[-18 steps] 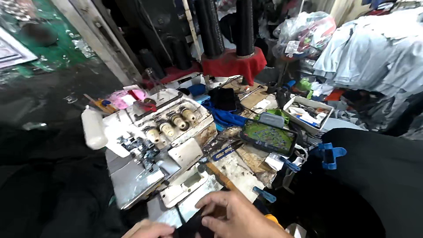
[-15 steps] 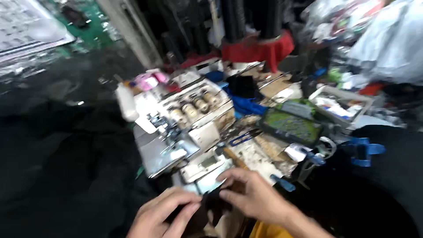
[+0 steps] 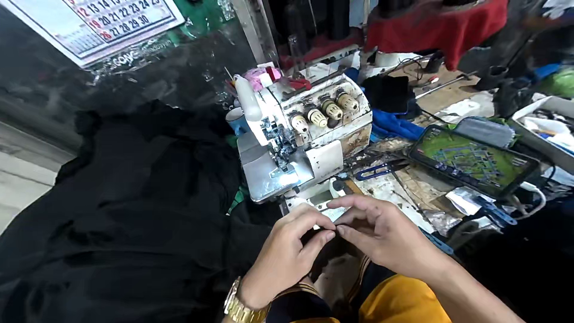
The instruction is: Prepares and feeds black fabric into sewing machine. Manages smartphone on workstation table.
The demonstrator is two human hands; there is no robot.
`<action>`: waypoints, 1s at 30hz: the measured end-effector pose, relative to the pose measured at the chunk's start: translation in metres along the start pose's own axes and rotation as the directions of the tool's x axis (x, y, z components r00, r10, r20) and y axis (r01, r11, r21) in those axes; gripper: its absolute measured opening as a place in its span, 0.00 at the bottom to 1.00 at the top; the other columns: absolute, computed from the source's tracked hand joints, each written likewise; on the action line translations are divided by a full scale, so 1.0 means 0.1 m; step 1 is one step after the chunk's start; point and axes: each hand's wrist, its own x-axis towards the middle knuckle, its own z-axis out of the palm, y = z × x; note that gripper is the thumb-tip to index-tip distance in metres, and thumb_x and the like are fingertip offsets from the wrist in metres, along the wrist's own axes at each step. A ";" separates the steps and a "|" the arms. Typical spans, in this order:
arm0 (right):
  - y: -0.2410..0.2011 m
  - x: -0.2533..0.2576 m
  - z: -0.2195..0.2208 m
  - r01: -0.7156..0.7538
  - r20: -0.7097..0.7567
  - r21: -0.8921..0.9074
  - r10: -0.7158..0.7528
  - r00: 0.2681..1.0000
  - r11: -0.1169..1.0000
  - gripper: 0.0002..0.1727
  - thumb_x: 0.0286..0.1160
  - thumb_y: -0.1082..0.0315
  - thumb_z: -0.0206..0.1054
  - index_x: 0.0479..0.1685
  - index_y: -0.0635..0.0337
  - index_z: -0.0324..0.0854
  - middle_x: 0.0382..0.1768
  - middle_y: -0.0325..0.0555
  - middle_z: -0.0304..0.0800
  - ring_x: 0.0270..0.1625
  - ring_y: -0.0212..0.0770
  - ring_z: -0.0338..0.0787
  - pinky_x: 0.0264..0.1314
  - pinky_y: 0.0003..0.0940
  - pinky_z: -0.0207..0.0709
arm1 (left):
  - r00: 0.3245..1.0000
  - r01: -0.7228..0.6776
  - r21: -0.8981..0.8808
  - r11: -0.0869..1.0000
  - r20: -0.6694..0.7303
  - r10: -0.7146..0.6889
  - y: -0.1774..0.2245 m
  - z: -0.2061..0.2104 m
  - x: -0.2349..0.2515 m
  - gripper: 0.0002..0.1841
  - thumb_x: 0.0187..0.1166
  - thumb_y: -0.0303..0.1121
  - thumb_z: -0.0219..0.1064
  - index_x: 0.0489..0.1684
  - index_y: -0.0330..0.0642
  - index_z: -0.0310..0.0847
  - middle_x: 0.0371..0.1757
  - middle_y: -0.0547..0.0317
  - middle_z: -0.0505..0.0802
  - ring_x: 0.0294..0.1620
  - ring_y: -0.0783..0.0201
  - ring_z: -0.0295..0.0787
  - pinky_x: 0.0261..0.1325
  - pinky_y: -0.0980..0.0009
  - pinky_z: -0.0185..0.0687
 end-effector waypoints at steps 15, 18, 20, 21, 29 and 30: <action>-0.19 0.06 -0.07 -0.120 0.109 -0.035 0.123 0.986 0.992 0.23 0.80 0.69 0.64 0.75 0.52 0.75 0.49 0.44 0.94 0.46 0.38 0.95 0.50 0.41 0.91 | 1.000 -0.013 0.346 0.938 -0.020 0.022 0.03 0.06 0.02 0.11 0.82 0.40 0.71 0.46 0.45 0.94 0.41 0.58 0.95 0.46 0.68 0.92 0.52 0.70 0.88; 0.00 0.01 0.09 0.030 0.012 0.131 -0.032 0.999 0.991 0.27 0.73 0.73 0.73 0.73 0.60 0.76 0.46 0.48 0.93 0.42 0.41 0.94 0.48 0.41 0.91 | 0.993 -0.075 0.405 0.911 -0.055 0.106 0.12 0.01 0.04 0.10 0.82 0.37 0.71 0.45 0.41 0.94 0.38 0.51 0.94 0.43 0.58 0.90 0.52 0.61 0.83; 0.10 -0.03 0.16 0.058 -0.015 0.160 -0.056 0.998 0.985 0.25 0.73 0.73 0.73 0.71 0.61 0.78 0.43 0.48 0.94 0.40 0.41 0.95 0.46 0.41 0.91 | 0.988 -0.101 0.398 0.912 -0.067 0.138 0.15 -0.06 0.08 0.10 0.82 0.36 0.71 0.43 0.39 0.93 0.39 0.49 0.94 0.46 0.55 0.89 0.55 0.58 0.82; 0.13 -0.04 0.18 0.069 -0.025 0.160 -0.066 0.998 0.985 0.22 0.74 0.72 0.74 0.68 0.61 0.80 0.42 0.48 0.94 0.39 0.40 0.95 0.46 0.41 0.92 | 0.989 -0.100 0.370 0.924 -0.063 0.133 0.14 -0.11 0.10 0.09 0.82 0.35 0.71 0.43 0.38 0.93 0.40 0.48 0.94 0.47 0.54 0.89 0.57 0.57 0.82; 0.10 0.06 0.07 0.086 -0.032 0.003 -0.086 0.996 0.996 0.14 0.80 0.59 0.72 0.54 0.58 0.90 0.41 0.42 0.94 0.38 0.34 0.92 0.45 0.35 0.88 | 0.993 -0.052 0.103 0.993 -0.098 0.062 0.05 -0.31 0.17 0.08 0.80 0.31 0.71 0.38 0.33 0.87 0.41 0.50 0.91 0.47 0.66 0.88 0.54 0.67 0.86; 0.11 0.07 0.07 0.093 -0.044 -0.006 -0.093 0.995 0.996 0.13 0.80 0.59 0.72 0.53 0.58 0.90 0.40 0.42 0.94 0.37 0.34 0.91 0.43 0.36 0.88 | 0.992 -0.043 0.088 0.995 -0.115 0.053 0.06 -0.32 0.18 0.07 0.81 0.30 0.70 0.40 0.35 0.88 0.43 0.53 0.92 0.48 0.69 0.88 0.54 0.69 0.86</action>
